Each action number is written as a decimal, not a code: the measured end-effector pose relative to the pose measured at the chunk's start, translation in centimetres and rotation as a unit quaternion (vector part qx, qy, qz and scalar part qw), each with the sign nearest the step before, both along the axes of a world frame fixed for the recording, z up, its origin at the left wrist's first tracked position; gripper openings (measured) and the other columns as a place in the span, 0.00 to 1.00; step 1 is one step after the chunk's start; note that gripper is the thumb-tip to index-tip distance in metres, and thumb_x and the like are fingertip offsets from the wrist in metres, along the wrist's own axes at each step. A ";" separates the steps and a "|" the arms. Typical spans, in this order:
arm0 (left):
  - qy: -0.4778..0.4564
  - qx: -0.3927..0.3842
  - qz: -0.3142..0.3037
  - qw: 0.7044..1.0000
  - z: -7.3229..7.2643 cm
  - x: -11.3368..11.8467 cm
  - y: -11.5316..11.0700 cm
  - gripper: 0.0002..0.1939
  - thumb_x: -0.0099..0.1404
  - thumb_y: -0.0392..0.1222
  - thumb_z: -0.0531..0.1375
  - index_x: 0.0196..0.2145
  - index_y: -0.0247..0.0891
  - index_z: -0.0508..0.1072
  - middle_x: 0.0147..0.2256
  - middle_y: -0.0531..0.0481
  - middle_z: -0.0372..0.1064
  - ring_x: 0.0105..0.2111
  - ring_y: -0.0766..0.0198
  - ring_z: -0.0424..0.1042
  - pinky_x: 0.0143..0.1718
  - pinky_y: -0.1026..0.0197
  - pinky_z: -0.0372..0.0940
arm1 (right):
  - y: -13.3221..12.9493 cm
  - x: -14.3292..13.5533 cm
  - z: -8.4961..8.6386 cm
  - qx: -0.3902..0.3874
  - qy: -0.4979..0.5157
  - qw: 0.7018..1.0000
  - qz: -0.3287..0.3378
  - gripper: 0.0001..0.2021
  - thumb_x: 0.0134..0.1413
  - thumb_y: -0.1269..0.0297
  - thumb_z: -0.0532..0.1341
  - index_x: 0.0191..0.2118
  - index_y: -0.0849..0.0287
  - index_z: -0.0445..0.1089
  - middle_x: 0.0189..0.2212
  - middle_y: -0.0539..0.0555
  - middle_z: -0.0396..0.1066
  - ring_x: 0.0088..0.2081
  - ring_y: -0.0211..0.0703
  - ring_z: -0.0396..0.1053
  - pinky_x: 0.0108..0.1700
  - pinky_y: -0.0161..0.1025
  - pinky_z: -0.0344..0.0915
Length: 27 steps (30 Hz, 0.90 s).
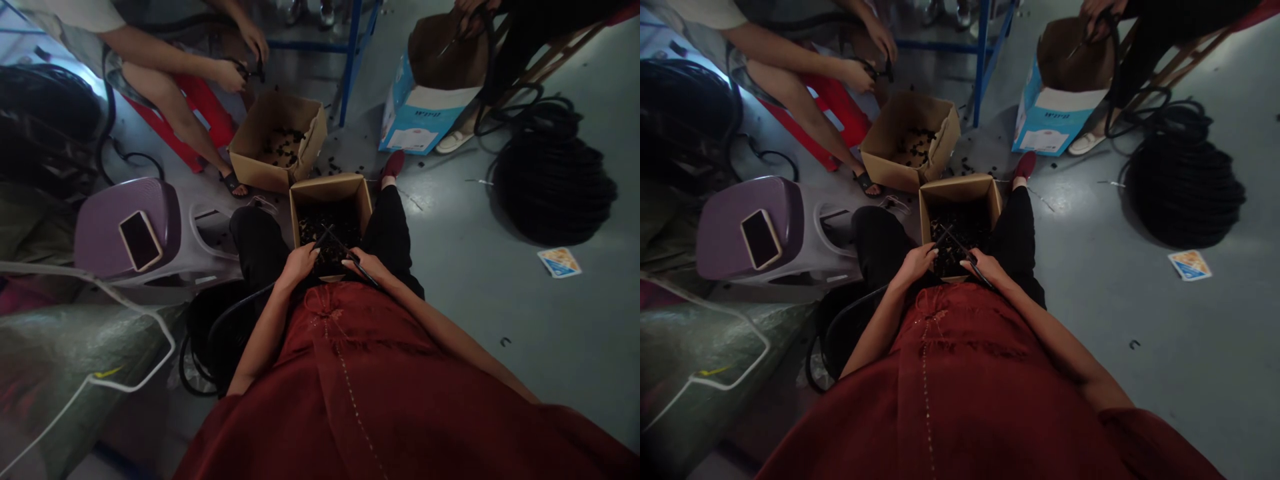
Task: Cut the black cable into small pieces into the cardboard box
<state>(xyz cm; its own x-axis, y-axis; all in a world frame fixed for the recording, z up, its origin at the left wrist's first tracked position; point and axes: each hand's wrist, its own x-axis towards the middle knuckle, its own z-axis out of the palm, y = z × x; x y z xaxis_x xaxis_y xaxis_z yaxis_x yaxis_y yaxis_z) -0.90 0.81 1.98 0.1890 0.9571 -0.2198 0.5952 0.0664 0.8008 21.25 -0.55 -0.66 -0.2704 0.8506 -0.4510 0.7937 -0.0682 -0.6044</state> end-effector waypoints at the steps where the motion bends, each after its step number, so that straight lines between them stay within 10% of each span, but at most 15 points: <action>1: -0.024 -0.013 0.001 1.000 -0.2 0.1 0.2 0.10 0.60 0.42 0.54 0.31 0.36 0.73 0.24 0.49 0.67 0.24 0.67 0.62 0.27 0.66 0.54 | 0.0 0.1 0.0 0.000 0.001 1.000 0.000 0.20 0.54 0.49 0.54 0.47 0.57 0.64 0.39 0.58 0.73 0.40 0.49 0.70 0.36 0.35 0.61; 9: -0.155 -0.148 0.036 0.976 -2.3 0.8 1.5 0.16 0.58 0.42 0.56 0.42 0.32 0.71 0.26 0.53 0.65 0.18 0.73 0.59 0.20 0.68 0.53 | 0.0 0.2 0.0 -0.006 0.002 1.000 -0.020 0.21 0.54 0.48 0.53 0.48 0.56 0.63 0.39 0.58 0.72 0.39 0.50 0.70 0.37 0.37 0.61; 27: -0.214 -0.170 0.029 0.961 -1.5 0.9 1.0 0.12 0.58 0.44 0.56 0.35 0.33 0.72 0.22 0.55 0.60 0.19 0.74 0.56 0.21 0.69 0.50 | 0.0 0.6 -0.4 -0.044 0.099 0.994 -0.014 0.29 0.51 0.47 0.56 0.54 0.61 0.55 0.43 0.60 0.69 0.41 0.47 0.68 0.42 0.41 0.63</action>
